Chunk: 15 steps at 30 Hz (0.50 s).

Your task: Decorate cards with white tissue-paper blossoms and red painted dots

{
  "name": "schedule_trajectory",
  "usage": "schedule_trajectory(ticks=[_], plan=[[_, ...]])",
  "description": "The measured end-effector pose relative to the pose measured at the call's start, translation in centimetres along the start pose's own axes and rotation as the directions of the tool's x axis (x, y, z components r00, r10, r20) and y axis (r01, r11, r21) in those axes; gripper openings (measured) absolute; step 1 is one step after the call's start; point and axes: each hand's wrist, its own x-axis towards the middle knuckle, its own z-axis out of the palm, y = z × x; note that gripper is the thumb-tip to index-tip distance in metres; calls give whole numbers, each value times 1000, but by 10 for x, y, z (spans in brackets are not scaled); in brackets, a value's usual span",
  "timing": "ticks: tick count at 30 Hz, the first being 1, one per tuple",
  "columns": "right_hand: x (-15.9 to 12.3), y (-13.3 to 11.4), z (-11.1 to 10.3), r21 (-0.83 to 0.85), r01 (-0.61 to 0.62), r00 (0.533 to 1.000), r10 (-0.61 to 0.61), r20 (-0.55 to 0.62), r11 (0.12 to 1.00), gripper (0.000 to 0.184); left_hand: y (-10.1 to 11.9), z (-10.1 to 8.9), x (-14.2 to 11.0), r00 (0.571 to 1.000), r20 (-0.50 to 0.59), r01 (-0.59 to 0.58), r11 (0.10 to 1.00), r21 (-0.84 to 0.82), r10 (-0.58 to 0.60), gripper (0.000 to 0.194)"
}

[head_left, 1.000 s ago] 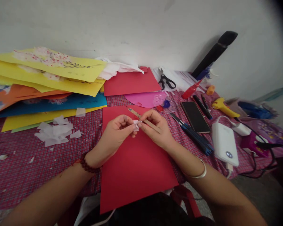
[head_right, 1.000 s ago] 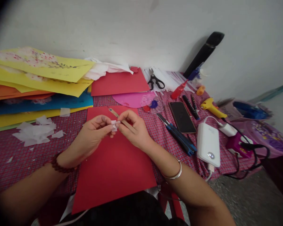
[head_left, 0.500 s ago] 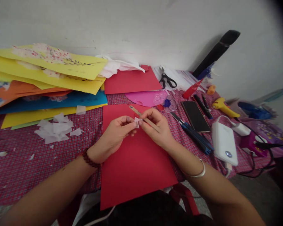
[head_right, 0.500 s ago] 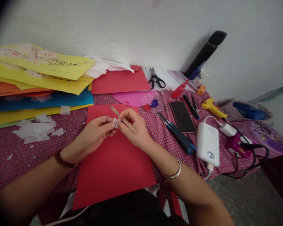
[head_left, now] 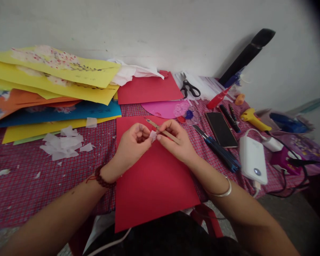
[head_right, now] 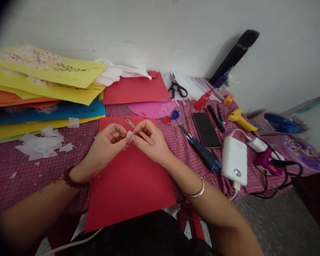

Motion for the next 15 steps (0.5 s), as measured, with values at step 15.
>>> schedule_trajectory(ticks=[15], plan=[[2, 0, 3, 378, -227, 967, 254, -23, 898, 34, 2, -26, 3, 454, 505, -743, -2, 670, 734, 34]])
